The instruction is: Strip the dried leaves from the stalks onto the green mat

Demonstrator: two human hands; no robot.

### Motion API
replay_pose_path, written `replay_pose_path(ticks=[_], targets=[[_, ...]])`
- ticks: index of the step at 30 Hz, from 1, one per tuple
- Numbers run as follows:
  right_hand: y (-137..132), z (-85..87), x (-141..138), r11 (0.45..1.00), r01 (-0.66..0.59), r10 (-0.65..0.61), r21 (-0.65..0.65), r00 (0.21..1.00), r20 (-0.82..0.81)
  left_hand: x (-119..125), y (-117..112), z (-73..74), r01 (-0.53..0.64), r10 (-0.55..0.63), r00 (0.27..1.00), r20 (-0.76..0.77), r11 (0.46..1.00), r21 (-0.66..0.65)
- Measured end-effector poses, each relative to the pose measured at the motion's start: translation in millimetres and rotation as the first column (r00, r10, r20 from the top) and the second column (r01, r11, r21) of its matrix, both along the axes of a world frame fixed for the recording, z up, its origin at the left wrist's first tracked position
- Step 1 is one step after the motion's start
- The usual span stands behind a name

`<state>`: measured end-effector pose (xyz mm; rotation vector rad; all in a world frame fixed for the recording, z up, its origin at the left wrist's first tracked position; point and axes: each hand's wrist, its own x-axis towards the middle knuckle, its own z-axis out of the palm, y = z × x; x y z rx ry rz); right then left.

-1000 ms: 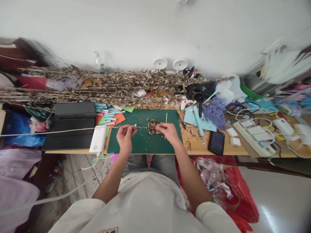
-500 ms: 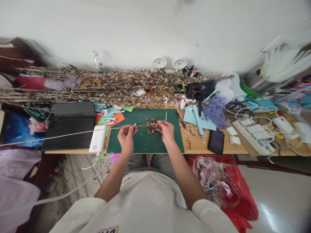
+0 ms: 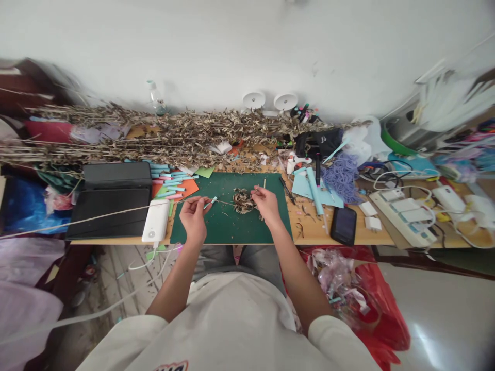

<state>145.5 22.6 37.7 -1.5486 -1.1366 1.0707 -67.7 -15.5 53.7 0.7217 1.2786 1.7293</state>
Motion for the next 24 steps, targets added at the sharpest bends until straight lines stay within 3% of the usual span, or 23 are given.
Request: replay_pose_path(ticks=[6,11,13,19,24], targets=[[-2,6.3,7,0.98,-0.199,0.194,0.014,0.969,0.153,-1,0,-0.4,0.007,-0.007,1.0,-0.001,1.0,0.007],[-7,20.7,5,0.983,-0.159,0.122,0.094,0.941,0.314,-1,-1,0.1,0.005,-0.005,1.0,0.017,1.0,0.009],[-10,26.0,4,0.978,-0.173,0.133,0.114,0.946,0.296,-1,-1,0.6,0.006,-0.006,1.0,0.024,1.0,0.015],[-18,25.5,4,0.917,-0.399,0.394,-0.006,0.903,0.173,-1,-1,2.0,0.001,-0.002,1.0,0.029,1.0,0.004],[-19,10.6,7,0.961,-0.273,0.275,-0.036,0.955,0.109,-6,0,4.8,-0.01,0.009,0.999,0.037,1.0,0.009]])
